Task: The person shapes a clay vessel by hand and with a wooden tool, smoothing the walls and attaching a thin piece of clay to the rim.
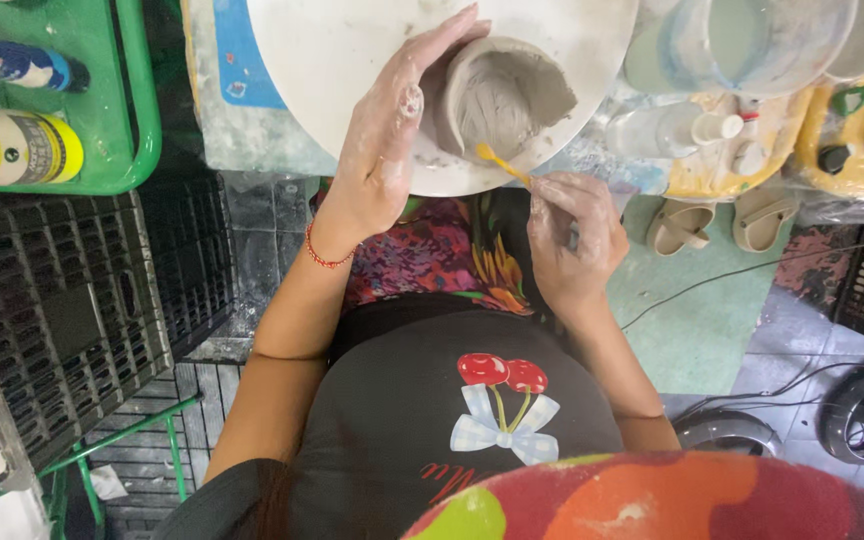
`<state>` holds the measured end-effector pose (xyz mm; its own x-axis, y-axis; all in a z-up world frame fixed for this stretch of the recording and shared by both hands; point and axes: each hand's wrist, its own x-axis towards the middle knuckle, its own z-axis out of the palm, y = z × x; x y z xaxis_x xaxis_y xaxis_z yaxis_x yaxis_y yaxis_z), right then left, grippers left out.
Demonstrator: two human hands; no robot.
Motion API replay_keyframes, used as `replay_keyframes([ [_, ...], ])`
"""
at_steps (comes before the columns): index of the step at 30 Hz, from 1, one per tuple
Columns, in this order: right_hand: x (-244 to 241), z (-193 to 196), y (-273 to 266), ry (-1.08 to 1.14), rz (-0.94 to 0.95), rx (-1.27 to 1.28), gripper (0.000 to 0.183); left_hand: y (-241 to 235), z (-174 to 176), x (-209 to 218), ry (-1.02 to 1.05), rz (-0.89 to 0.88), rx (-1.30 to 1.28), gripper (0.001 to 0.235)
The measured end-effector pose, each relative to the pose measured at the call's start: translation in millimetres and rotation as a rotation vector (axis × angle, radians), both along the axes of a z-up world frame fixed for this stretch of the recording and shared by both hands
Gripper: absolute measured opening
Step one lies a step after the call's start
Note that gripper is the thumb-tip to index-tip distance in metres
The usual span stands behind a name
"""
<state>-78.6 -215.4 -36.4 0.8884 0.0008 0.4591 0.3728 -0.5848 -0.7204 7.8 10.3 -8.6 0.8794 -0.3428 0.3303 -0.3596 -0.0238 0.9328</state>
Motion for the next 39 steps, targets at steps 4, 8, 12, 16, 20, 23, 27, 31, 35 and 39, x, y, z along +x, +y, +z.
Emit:
replay_keyframes([
  [4, 2.4, -8.9, 4.6, -0.006, 0.031, 0.053, 0.024, 3.0, -6.2, 1.5, 0.075, -0.045, -0.12, 0.058],
  [8, 7.7, -13.5, 7.5, 0.007, 0.066, 0.082, 0.023, 6.3, -9.7, 4.2, 0.153, -0.076, -0.206, 0.061],
  [12, 7.1, -12.8, 10.6, 0.033, 0.084, 0.049, 0.023, 8.6, -11.9, 6.1, 0.134, -0.093, -0.209, 0.064],
  [16, 5.4, -15.4, 13.7, 0.05, 0.085, 0.063, 0.023, 8.6, -13.1, 6.0, 0.106, -0.088, -0.187, 0.064],
  [20, 8.7, -20.5, 12.1, -0.016, 0.158, -0.01, 0.029, 9.7, -14.3, 7.1, 0.097, -0.093, -0.177, 0.061],
  [23, 10.9, -21.9, 11.2, -0.087, 0.203, -0.078, 0.034, 10.0, -14.7, 7.0, 0.103, -0.082, -0.175, 0.063],
  [27, 11.9, -17.5, 1.8, -0.148, 0.235, -0.185, 0.038, 9.1, -16.0, 6.3, 0.112, -0.083, -0.189, 0.06],
  [31, 10.7, -13.3, -6.2, -0.189, 0.206, -0.192, 0.04, 10.2, -18.6, 7.4, 0.114, -0.078, -0.18, 0.06],
  [35, 5.7, -12.5, -3.1, -0.155, 0.134, -0.157, 0.037, 12.5, -20.1, 6.6, 0.121, -0.061, -0.172, 0.059],
  [39, 6.6, -14.0, 5.9, -0.104, 0.186, -0.086, 0.035, 11.3, -20.7, 7.0, 0.128, -0.054, -0.166, 0.059],
])
